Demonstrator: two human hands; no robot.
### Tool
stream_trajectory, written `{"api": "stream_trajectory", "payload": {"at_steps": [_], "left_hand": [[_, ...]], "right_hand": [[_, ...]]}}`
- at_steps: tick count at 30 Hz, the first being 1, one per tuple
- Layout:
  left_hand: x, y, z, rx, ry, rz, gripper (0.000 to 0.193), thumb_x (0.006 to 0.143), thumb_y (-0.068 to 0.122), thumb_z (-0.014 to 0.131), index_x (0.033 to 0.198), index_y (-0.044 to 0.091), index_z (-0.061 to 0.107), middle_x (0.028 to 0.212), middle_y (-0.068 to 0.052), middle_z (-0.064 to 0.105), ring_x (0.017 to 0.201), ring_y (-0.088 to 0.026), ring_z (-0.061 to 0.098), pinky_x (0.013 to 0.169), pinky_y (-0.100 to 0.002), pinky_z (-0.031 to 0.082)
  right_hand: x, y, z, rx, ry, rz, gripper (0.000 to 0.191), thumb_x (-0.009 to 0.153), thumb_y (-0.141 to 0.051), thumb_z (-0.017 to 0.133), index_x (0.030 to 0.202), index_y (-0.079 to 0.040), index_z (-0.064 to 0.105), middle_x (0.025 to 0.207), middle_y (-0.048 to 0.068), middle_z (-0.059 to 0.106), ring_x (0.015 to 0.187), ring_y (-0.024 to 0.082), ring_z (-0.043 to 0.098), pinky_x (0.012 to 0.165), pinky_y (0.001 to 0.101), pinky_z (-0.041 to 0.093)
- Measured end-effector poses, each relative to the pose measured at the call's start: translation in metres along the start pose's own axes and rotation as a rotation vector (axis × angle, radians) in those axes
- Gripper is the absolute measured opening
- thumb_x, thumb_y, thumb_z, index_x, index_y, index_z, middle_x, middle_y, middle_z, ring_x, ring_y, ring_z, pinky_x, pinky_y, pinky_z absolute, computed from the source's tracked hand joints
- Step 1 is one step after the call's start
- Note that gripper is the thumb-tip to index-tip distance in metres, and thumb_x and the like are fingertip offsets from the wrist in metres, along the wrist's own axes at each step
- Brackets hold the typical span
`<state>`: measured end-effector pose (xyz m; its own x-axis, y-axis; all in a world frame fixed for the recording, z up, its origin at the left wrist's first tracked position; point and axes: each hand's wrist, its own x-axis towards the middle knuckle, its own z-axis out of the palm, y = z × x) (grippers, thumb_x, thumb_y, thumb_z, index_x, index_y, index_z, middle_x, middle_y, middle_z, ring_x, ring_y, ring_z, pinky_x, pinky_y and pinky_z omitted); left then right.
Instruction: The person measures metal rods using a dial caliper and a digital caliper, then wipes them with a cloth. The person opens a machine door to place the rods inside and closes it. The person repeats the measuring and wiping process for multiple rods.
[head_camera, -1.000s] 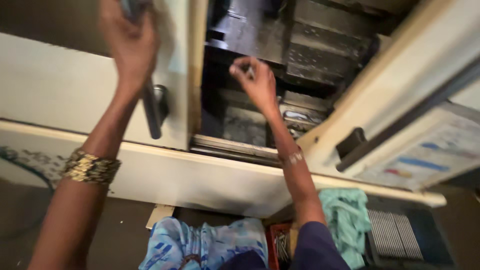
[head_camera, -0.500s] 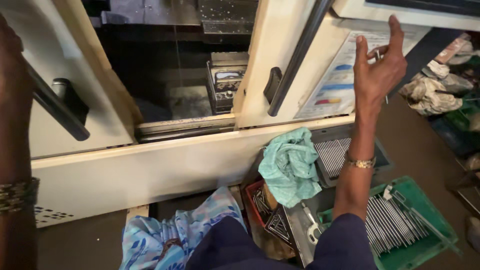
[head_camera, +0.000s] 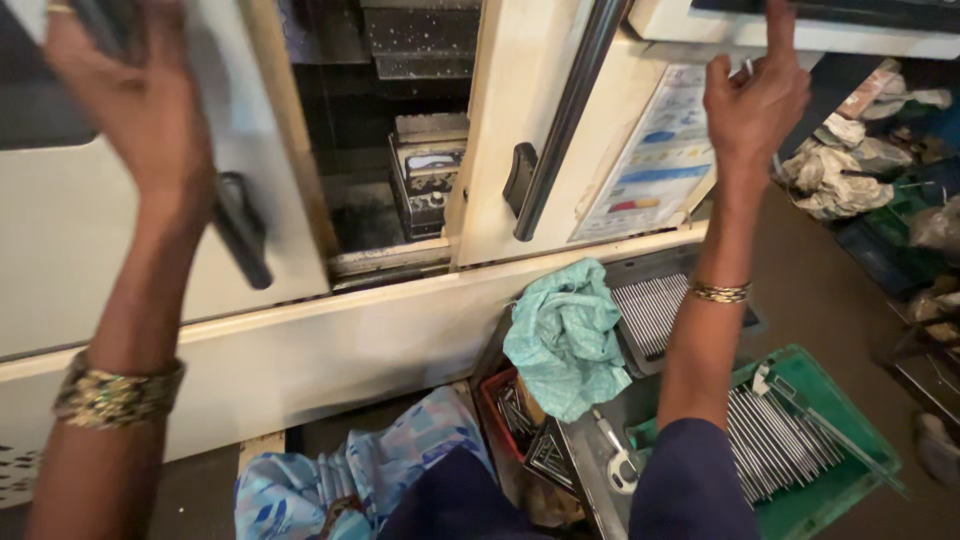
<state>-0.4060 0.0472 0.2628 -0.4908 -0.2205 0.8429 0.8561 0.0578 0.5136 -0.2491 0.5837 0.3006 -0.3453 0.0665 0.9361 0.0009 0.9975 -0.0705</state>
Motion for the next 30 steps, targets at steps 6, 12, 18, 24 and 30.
{"api": "stream_trajectory", "payload": {"at_steps": [6, 12, 18, 24, 30], "left_hand": [[-0.023, 0.013, 0.053, 0.099, -0.060, 0.050, 0.041, 0.110, 0.024, 0.071, 0.129, -0.009, 0.054, 0.125, -0.019, 0.055, 0.119, -0.030, 0.051, 0.106, -0.044, 0.040], [-0.052, 0.025, 0.104, -0.193, -0.158, -0.093, 0.035, 0.115, 0.033, 0.068, 0.106, 0.003, 0.053, 0.085, 0.004, 0.047, 0.079, -0.007, 0.045, 0.071, -0.028, 0.043], [-0.082, 0.040, 0.140, -0.173, -0.226, -0.148, 0.030, 0.111, 0.034, 0.067, 0.107, 0.005, 0.057, 0.076, 0.005, 0.045, 0.070, -0.005, 0.043, 0.062, -0.026, 0.039], [-0.107, 0.049, 0.171, -0.191, -0.234, -0.257, 0.036, 0.107, 0.035, 0.070, 0.105, 0.002, 0.057, 0.067, 0.003, 0.042, 0.064, -0.006, 0.041, 0.055, -0.027, 0.036], [-0.109, 0.034, 0.163, -0.174, -0.214, -0.189, 0.032, 0.110, 0.029, 0.069, 0.118, 0.000, 0.059, 0.069, 0.000, 0.057, 0.063, -0.006, 0.051, 0.055, -0.029, 0.042]], "right_hand": [[-0.011, -0.017, -0.022, 0.019, -0.156, 0.143, 0.063, 0.100, -0.015, 0.081, 0.153, -0.004, 0.050, 0.068, 0.007, 0.063, 0.060, 0.021, 0.067, 0.058, 0.0376, 0.052], [-0.085, -0.076, -0.001, 0.092, -0.743, 0.276, 0.065, 0.086, -0.035, 0.081, 0.141, -0.009, 0.057, 0.069, 0.013, 0.065, 0.065, 0.029, 0.067, 0.061, 0.0439, 0.052], [-0.163, -0.134, -0.006, 0.377, -0.970, 0.142, 0.040, 0.098, -0.015, 0.057, 0.137, -0.006, 0.058, 0.078, 0.014, 0.070, 0.074, 0.027, 0.070, 0.069, 0.0413, 0.054], [-0.189, -0.152, -0.047, 0.552, -1.133, 0.374, 0.036, 0.103, -0.025, 0.054, 0.135, -0.011, 0.061, 0.084, 0.010, 0.076, 0.079, 0.022, 0.075, 0.073, 0.0359, 0.058], [-0.197, -0.155, -0.053, 0.563, -1.074, 0.444, 0.034, 0.101, -0.028, 0.060, 0.129, -0.011, 0.070, 0.107, 0.007, 0.080, 0.099, 0.017, 0.076, 0.079, 0.0330, 0.057]]}}
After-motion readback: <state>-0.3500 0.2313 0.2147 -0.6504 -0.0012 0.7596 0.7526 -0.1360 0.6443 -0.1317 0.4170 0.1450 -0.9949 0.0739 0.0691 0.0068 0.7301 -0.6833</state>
